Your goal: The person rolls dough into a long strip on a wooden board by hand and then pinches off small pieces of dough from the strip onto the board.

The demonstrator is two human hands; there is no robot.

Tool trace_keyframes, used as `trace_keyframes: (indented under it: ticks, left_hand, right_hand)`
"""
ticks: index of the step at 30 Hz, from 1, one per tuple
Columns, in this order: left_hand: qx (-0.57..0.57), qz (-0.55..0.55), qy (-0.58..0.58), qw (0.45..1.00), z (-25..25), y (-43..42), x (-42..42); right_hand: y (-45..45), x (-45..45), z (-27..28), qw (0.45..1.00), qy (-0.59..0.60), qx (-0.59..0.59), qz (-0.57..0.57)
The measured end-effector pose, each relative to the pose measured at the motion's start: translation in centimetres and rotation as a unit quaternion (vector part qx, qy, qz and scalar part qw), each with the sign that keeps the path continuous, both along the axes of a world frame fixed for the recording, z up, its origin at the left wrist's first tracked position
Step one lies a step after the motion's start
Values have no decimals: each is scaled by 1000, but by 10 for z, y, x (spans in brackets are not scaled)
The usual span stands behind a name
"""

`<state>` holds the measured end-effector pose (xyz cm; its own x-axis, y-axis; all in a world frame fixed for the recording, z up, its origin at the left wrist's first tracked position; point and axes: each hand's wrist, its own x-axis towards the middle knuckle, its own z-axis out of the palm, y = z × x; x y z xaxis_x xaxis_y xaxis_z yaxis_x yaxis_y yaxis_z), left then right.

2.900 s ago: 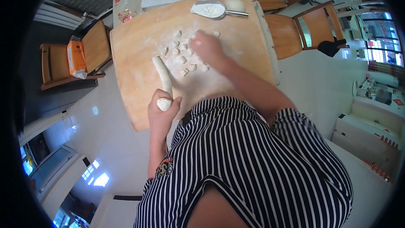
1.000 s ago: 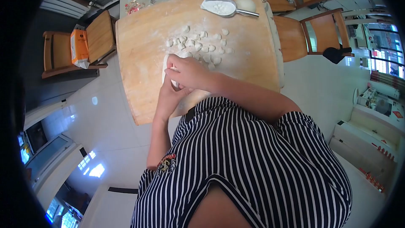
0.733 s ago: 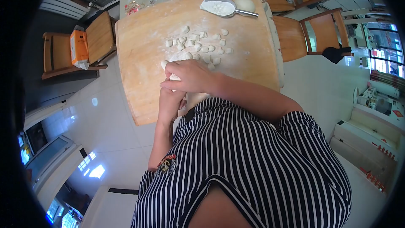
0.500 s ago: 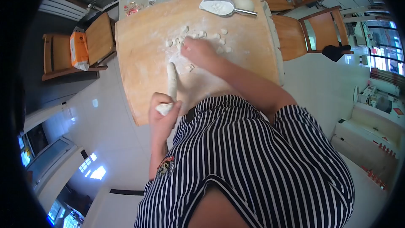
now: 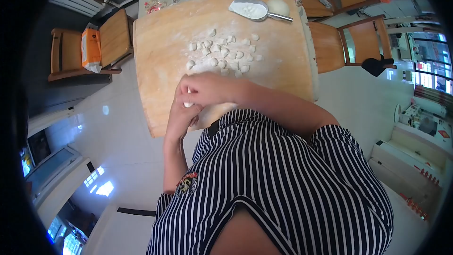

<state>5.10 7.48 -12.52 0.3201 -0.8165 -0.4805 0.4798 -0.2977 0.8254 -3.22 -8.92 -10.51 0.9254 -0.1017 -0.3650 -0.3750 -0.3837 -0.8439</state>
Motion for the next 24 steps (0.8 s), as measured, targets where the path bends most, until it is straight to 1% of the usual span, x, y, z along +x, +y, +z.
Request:
trace_keyframes:
  ticks: [1,2,3,4,5,6,7,8,9,10,11,12,14,15,16,17,18,19,20,21,22,23,24]
  left_hand:
    - [-1,-3,0,1000,-9,-5,0]
    - [-19,0,-81,997,-23,-9,-4]
    - [-28,2,-121,992,-22,-13,-8]
    - [-36,5,-161,986,-20,-17,-12]
    - [26,-20,-199,979,-17,-19,-18]
    - [86,-45,-236,967,-11,-22,-22]
    - [85,-48,-236,967,-19,-23,-25]
    - [93,-25,-234,967,-33,-24,-30]
    - [98,-14,-233,967,-29,-26,-30]
    - [102,-2,-232,967,-25,-28,-30]
    - [81,13,-139,987,-19,-24,-29]
    - [60,28,-46,997,-9,-22,-28]
    - [59,25,-39,997,-4,-21,-29]
    - [57,23,-32,998,-2,-20,-30]
    - [58,23,-33,997,0,-17,-31]
    - [63,29,-53,996,2,-13,-32]
    - [66,33,-74,995,5,-9,-32]
    - [63,30,-75,995,9,-3,-34]
    - [49,35,-111,992,14,7,-35]
    - [41,47,-144,988,20,14,-35]
    - [56,50,-46,996,27,16,-29]
    - [59,58,-48,995,25,17,-27]
    - [59,68,-35,995,21,17,-23]
  right_hand:
    - [7,-5,-10,999,-39,25,-18]
    - [11,-8,-18,995,-78,49,-36]
    - [11,-8,-18,995,-78,49,-38]
    - [10,-7,-19,993,-55,9,-107]
    - [10,-7,-20,983,-31,-30,-176]
    - [9,-8,-21,983,-31,-29,-178]
    - [8,-11,-21,984,-41,-25,-172]
    - [6,-14,-21,985,-50,-21,-166]
    - [6,-17,-23,985,-50,-21,-167]
    - [6,-20,-27,976,-152,-88,-131]
    - [6,-22,-28,951,-251,-154,-92]
    - [6,-23,-28,951,-252,-153,-92]
    - [8,-25,-27,967,-197,-90,-133]
    - [7,-22,-26,967,-199,-90,-131]
    - [6,-16,-24,982,-100,-52,-152]
    - [5,-12,-23,985,0,-14,-172]
    - [-3,-10,-34,984,0,-14,-175]
    - [-18,-7,-55,974,-15,-58,-220]
    - [-29,-4,-67,959,-29,-100,-265]
    - [-37,-4,-67,959,-26,-98,-264]
    - [-46,-4,-65,961,-90,-153,-212]
    - [-49,-1,-62,953,-155,-204,-162]
    - [-50,3,-58,960,-148,-220,-91]
